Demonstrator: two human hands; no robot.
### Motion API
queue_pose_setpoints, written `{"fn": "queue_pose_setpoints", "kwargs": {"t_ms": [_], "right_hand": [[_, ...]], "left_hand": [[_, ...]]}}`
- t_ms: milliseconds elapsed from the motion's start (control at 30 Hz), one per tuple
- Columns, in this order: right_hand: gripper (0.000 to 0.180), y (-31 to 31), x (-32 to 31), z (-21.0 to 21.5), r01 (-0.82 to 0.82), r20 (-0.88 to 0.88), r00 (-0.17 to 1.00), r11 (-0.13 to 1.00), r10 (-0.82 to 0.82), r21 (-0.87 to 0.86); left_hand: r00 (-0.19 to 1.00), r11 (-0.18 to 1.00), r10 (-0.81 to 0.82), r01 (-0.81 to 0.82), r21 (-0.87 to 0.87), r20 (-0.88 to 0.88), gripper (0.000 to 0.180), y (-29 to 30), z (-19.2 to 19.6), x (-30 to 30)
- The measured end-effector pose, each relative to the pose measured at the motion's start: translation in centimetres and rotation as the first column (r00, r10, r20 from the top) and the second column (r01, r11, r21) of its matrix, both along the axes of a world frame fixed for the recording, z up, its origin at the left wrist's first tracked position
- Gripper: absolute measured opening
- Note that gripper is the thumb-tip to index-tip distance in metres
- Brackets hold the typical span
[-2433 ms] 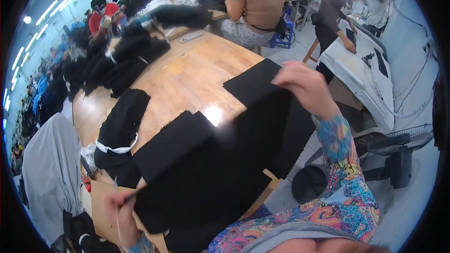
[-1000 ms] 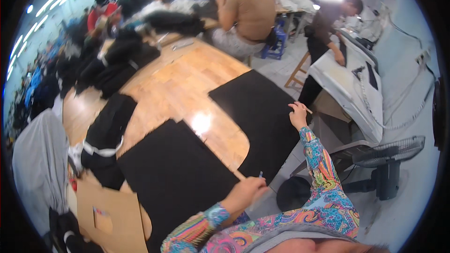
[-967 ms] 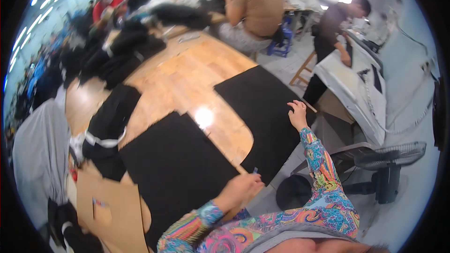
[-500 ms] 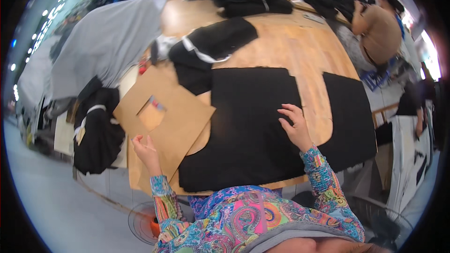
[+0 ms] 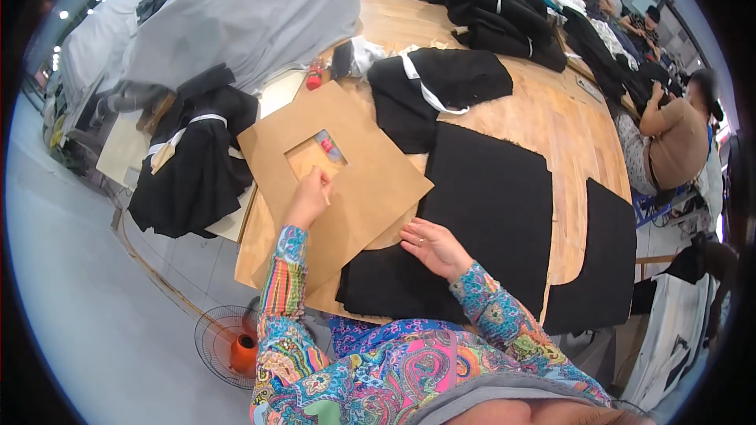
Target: The person uses a cardboard template and a white marking tool to trace shapes onto black fabric pieces. They repeatedly position the template, trace the outline, and then move the template to a new location on the fabric to repeat the process.
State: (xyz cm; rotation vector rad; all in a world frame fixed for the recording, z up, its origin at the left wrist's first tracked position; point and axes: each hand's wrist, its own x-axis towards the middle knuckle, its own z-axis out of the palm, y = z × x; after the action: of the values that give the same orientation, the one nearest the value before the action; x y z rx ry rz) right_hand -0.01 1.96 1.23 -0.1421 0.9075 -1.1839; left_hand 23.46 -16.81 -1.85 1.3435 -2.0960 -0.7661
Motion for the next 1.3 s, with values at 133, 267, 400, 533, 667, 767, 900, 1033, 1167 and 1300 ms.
{"fn": "queue_pose_setpoints", "kwargs": {"t_ms": [133,267,400,533,667,767,900,1033,1167,1300], "right_hand": [[0.034,-2.4,2.8,-0.1,0.045,0.015,0.999,0.998,-0.045,0.044],[0.034,-4.2,4.1,-0.6,0.090,0.010,0.996,0.995,-0.090,0.042],[0.031,-4.2,3.1,-1.0,0.215,-0.024,0.975,0.970,-0.219,-0.113],[0.034,-0.7,-1.2,1.3,0.289,-0.060,0.947,0.918,-0.316,-0.272],[0.033,3.5,-4.5,3.9,0.351,-0.042,0.921,0.874,-0.386,-0.337],[0.033,5.7,-5.8,4.5,0.433,-0.039,0.880,0.833,-0.473,-0.344],[0.040,8.0,-7.4,4.1,0.493,-0.075,0.843,0.820,-0.533,-0.289],[0.037,8.8,-7.3,4.5,0.521,-0.043,0.838,0.820,-0.545,-0.238],[0.036,9.2,-7.6,4.2,0.531,-0.043,0.833,0.820,-0.551,-0.214],[0.036,9.4,-7.6,4.1,0.542,-0.052,0.825,0.814,-0.562,-0.208]], "left_hand": [[1.000,1.000,-0.012,0.012,0.004,0.009,0.016,-1.3,-0.8,0.0],[0.983,0.988,-0.017,0.045,0.150,-0.184,0.016,-2.0,-0.9,0.1],[0.903,0.922,-0.025,0.187,0.339,-0.428,0.011,-1.1,2.7,-0.7],[0.755,0.791,-0.082,0.446,0.418,-0.650,0.013,2.1,11.0,-2.8],[0.730,0.701,-0.358,0.622,0.349,-0.581,0.017,3.5,13.5,-6.6],[0.689,0.636,-0.480,0.700,0.326,-0.544,0.019,3.8,13.2,-9.9],[0.678,0.572,-0.500,0.725,0.383,-0.538,0.017,3.9,13.5,-13.5],[0.720,0.454,-0.327,0.688,0.567,-0.612,0.016,3.6,12.4,-14.9],[0.742,0.384,-0.237,0.664,0.641,-0.627,0.014,3.9,11.9,-15.6],[0.750,0.433,-0.299,0.658,0.616,-0.590,0.018,3.9,10.7,-16.1]]}}
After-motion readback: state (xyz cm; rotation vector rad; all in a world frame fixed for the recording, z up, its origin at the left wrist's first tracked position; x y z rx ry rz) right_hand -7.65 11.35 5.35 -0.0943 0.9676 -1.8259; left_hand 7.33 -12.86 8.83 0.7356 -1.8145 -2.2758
